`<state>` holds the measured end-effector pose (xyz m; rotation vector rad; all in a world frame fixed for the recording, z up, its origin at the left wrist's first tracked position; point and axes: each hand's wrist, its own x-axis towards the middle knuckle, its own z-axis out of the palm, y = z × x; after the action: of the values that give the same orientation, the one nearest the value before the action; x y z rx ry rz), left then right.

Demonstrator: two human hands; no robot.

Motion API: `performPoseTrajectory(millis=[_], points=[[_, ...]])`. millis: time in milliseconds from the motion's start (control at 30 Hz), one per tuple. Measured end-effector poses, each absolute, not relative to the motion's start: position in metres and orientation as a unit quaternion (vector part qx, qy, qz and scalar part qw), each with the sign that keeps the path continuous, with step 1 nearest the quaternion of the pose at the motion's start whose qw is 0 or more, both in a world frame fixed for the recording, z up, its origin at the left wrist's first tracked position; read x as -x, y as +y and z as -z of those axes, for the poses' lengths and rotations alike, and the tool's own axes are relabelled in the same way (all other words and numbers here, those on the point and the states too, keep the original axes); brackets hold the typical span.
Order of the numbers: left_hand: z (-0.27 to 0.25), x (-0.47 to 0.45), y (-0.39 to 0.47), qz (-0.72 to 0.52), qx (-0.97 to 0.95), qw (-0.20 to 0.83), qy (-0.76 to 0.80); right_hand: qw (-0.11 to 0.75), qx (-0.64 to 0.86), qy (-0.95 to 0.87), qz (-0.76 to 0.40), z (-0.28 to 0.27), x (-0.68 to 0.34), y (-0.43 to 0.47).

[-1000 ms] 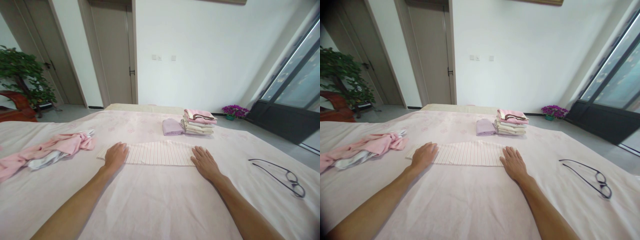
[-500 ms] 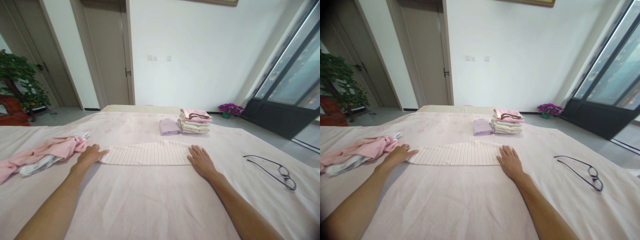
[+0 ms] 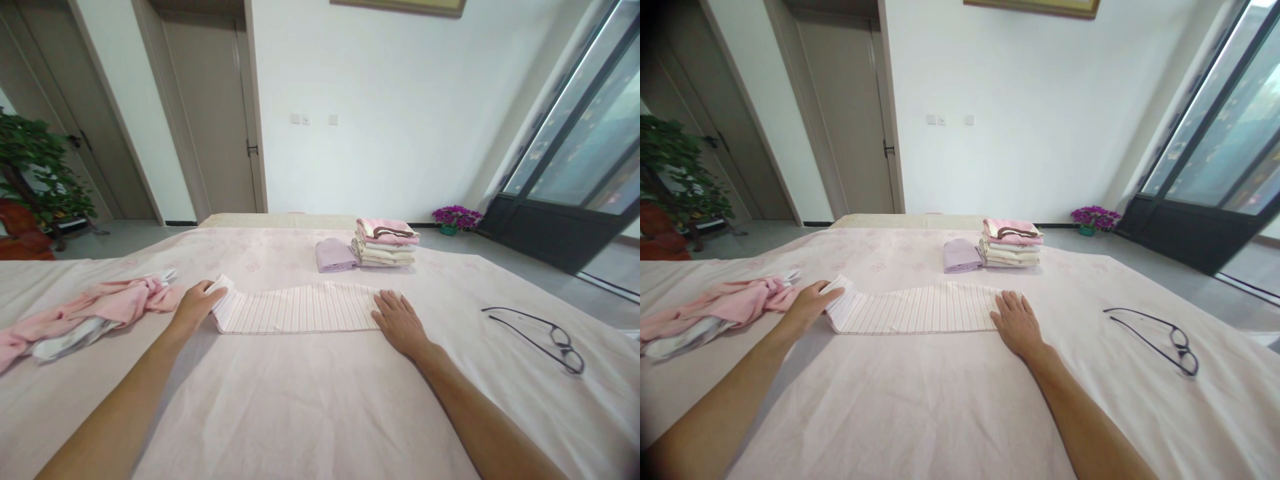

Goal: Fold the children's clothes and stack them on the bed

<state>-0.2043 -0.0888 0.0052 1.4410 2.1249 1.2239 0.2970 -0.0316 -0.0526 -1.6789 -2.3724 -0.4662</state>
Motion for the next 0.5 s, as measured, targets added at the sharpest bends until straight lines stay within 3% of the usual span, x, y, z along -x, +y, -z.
performPoseTrajectory(millis=[167,500], points=[[0.008,0.138,-0.091,-0.404,-0.584,0.159,0.686,0.107,0.566,-0.803,0.155,0.048,-0.295,-0.035],[0.021,0.105,-0.113,-0.204,-0.686,-0.024,0.698,0.239,0.454,-0.857,0.054,0.020,-0.271,-0.058]])
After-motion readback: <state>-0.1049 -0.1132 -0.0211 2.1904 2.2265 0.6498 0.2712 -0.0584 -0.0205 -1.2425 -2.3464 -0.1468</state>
